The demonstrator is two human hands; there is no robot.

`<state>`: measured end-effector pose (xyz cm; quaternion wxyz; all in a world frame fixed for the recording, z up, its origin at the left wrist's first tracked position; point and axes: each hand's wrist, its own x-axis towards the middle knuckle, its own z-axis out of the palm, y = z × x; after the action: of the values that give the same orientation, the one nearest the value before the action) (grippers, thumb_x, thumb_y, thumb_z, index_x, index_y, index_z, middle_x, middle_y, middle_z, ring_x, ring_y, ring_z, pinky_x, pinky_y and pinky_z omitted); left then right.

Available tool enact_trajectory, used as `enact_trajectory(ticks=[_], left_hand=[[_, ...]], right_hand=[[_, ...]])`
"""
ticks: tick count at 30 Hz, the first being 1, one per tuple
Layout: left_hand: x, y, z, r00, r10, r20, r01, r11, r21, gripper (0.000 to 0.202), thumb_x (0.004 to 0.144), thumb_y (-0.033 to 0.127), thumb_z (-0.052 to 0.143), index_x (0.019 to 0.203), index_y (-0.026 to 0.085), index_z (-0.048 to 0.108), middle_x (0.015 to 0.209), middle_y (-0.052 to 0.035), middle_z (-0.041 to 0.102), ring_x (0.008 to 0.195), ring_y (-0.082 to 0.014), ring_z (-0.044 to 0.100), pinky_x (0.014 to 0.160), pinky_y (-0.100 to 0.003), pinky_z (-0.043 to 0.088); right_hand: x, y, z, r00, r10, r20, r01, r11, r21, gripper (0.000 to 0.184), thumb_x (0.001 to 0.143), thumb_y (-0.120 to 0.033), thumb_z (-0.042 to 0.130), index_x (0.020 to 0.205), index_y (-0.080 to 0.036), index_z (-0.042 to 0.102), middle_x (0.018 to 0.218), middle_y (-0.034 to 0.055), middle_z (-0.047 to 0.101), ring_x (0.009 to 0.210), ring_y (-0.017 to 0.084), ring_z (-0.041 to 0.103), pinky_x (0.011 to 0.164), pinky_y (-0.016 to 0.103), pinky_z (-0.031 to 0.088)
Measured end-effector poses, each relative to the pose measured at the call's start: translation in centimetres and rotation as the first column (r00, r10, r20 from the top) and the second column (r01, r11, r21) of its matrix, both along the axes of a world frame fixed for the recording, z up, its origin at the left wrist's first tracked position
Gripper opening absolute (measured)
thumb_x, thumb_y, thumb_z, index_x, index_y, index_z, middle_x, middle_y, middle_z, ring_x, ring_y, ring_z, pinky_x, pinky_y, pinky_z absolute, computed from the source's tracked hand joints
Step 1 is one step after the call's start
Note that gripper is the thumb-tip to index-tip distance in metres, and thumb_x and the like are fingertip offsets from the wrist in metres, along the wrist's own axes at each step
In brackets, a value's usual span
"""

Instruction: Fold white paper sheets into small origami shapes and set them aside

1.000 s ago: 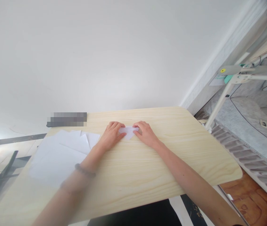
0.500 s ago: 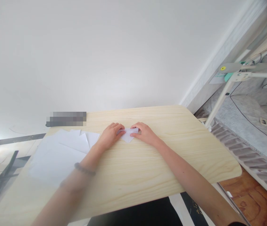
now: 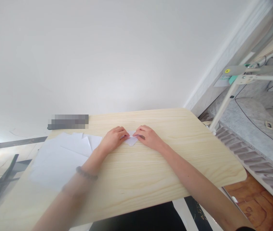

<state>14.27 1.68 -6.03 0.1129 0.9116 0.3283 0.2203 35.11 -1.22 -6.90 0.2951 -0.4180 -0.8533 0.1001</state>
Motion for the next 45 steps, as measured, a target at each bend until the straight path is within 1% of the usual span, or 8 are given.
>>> enact_trajectory(ticks=[7,11,16,20,25,30,40,45], left_hand=[[-0.7,-0.4,1.2,0.988,-0.065,-0.141,0.069,0.997,0.019,0.023,0.077,0.02,0.047,0.092,0.023,0.064,0.091,-0.0043,0.059,0.084,-0.0177,0.052,0.078,-0.032,0.039],[-1.0,-0.9,1.9,0.987,-0.069,-0.145,0.073,0.997,0.024,0.022,0.076,0.025,0.048,0.089,0.024,0.066,0.089,-0.0034,0.061,0.083,-0.0185,0.052,0.078,-0.033,0.038],[-0.9,-0.8,1.8,0.996,0.011,-0.091,-0.008,0.999,0.034,0.031,0.082,0.032,0.041,0.066,0.02,0.065,0.073,-0.0038,0.061,0.077,-0.0173,0.052,0.073,-0.031,0.039],[-0.5,-0.5,1.3,0.992,0.097,-0.083,-0.095,0.995,0.026,0.03,0.08,0.036,0.046,0.06,0.019,0.061,0.069,-0.003,0.059,0.073,-0.0162,0.051,0.064,-0.027,0.04],[-0.7,0.0,0.5,0.984,0.158,-0.083,-0.16,0.987,-0.022,0.021,0.076,0.04,0.052,0.072,0.021,0.058,0.078,-0.002,0.056,0.08,-0.0182,0.05,0.066,-0.028,0.04],[-1.0,0.2,-0.3,0.963,0.258,-0.077,-0.257,0.966,0.016,0.033,0.075,0.046,0.052,0.092,0.018,0.053,0.093,-0.0065,0.052,0.09,-0.022,0.046,0.08,-0.036,0.037],[-0.6,0.4,-0.9,0.983,0.183,0.024,-0.181,0.98,-0.081,0.027,0.079,0.038,0.049,0.095,0.017,0.05,0.094,-0.006,0.054,0.09,-0.0209,0.046,0.081,-0.037,0.038],[-0.2,-0.1,-0.6,0.981,0.18,0.069,-0.172,0.979,-0.108,0.036,0.079,0.04,0.047,0.107,0.018,0.048,0.105,-0.0079,0.053,0.099,-0.0233,0.045,0.087,-0.039,0.035]], right_hand=[[0.2,-0.2,0.3,0.991,0.001,0.131,-0.003,1.0,0.02,0.025,0.074,-0.01,0.048,0.087,-0.023,0.065,0.089,0.0027,0.059,0.087,0.016,0.048,0.08,0.032,0.033],[0.2,-0.6,0.6,0.986,-0.02,0.165,0.014,0.999,0.039,0.022,0.068,-0.015,0.054,0.085,-0.022,0.066,0.089,0.003,0.059,0.088,0.018,0.046,0.082,0.035,0.03],[0.4,-0.5,0.9,0.98,-0.099,0.171,0.09,0.994,0.058,0.017,0.074,-0.022,0.05,0.074,-0.021,0.067,0.082,0.0037,0.06,0.086,0.019,0.046,0.079,0.035,0.028],[0.4,-0.5,0.7,0.98,-0.127,0.155,0.121,0.991,0.05,0.017,0.076,-0.021,0.049,0.072,-0.02,0.065,0.08,0.0034,0.059,0.084,0.017,0.047,0.078,0.033,0.03],[0.3,-0.5,0.3,0.986,-0.143,0.089,0.147,0.988,-0.045,0.016,0.076,-0.033,0.054,0.085,-0.02,0.059,0.09,0.0034,0.057,0.086,0.017,0.049,0.081,0.032,0.034],[0.4,-0.3,0.0,0.992,-0.119,0.035,0.123,0.984,-0.129,0.017,0.076,-0.035,0.055,0.086,-0.021,0.058,0.099,0.0033,0.052,0.093,0.016,0.05,0.085,0.033,0.035],[-0.1,-0.3,-0.2,0.984,-0.18,0.016,0.179,0.966,-0.186,0.015,0.073,-0.031,0.058,0.085,-0.021,0.058,0.108,0.0046,0.048,0.103,0.019,0.045,0.09,0.039,0.033],[-0.1,-0.3,-0.2,0.98,-0.156,-0.121,0.126,0.965,-0.23,0.014,0.071,-0.027,0.06,0.083,-0.021,0.057,0.107,0.0045,0.05,0.104,0.018,0.045,0.091,0.038,0.032]])
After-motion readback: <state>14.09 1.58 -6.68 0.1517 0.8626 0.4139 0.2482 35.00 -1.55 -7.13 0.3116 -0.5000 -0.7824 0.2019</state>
